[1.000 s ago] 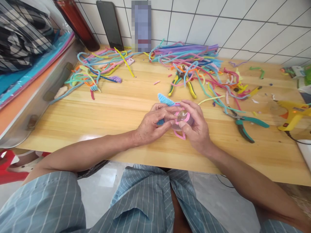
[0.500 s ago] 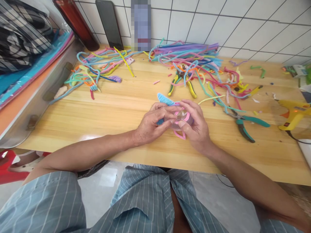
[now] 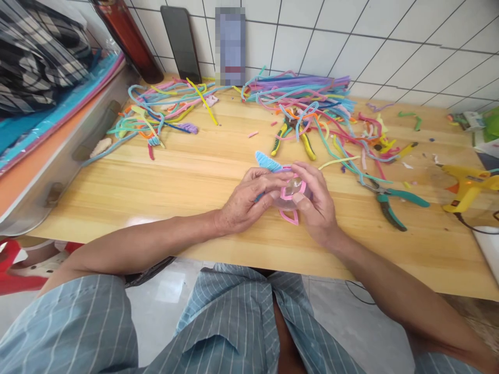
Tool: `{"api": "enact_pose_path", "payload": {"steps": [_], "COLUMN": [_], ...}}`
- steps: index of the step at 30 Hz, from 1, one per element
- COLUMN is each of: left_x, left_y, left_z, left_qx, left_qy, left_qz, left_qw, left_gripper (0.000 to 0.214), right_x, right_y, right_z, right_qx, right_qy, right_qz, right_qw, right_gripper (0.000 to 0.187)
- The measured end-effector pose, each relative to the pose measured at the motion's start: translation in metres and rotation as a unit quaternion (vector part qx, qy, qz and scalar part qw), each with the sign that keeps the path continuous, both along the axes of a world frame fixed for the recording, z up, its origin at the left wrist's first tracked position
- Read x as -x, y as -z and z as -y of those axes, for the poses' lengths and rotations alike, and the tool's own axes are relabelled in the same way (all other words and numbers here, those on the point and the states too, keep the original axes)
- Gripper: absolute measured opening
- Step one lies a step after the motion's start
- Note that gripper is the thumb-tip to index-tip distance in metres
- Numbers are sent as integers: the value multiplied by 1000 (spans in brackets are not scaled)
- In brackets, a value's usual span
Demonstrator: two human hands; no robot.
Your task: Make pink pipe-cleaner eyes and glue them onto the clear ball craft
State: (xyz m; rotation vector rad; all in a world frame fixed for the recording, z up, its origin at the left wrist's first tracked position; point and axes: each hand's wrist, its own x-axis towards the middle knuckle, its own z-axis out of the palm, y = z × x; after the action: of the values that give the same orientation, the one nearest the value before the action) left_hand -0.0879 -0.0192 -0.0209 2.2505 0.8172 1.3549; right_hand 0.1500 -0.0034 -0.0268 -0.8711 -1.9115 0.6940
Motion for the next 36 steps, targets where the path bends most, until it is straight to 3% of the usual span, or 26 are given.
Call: {"api": "enact_pose_path", "payload": {"steps": [12,16,18,20,25,32,36], "left_x": [1,10,14,16,16,10,8], "left_y": [5,2,3,6,8,1,1], "left_z": [-5,-4,-5,-8,-9,-10,-12], "left_qx": [-41,-32,7,80,239,286,363], "left_qy": [9,-67,-123,-149,-95,-79,-76], "left_qz": [-2,25,41,48,-1,-108,2], "left_qw": [999,997,992,984,966,949,929], "left_gripper": [37,26,27,41,78,75,73], "right_x": [-1,-3,-4,-5,-12,-24,-21], "right_y": [1,3,5,7,9,5,4], "right_z": [-1,-4,-6,-9,-16,-25,-26], "right_qx": [10,45,69,94,144,192,209], "right_qy": [4,6,11,22,30,30,27], "right_qz": [0,-38,-63,-87,-116,-92,-133], "right_qw": [1000,998,996,992,982,977,968], "right_gripper": [55,54,56,60,65,61,67]}}
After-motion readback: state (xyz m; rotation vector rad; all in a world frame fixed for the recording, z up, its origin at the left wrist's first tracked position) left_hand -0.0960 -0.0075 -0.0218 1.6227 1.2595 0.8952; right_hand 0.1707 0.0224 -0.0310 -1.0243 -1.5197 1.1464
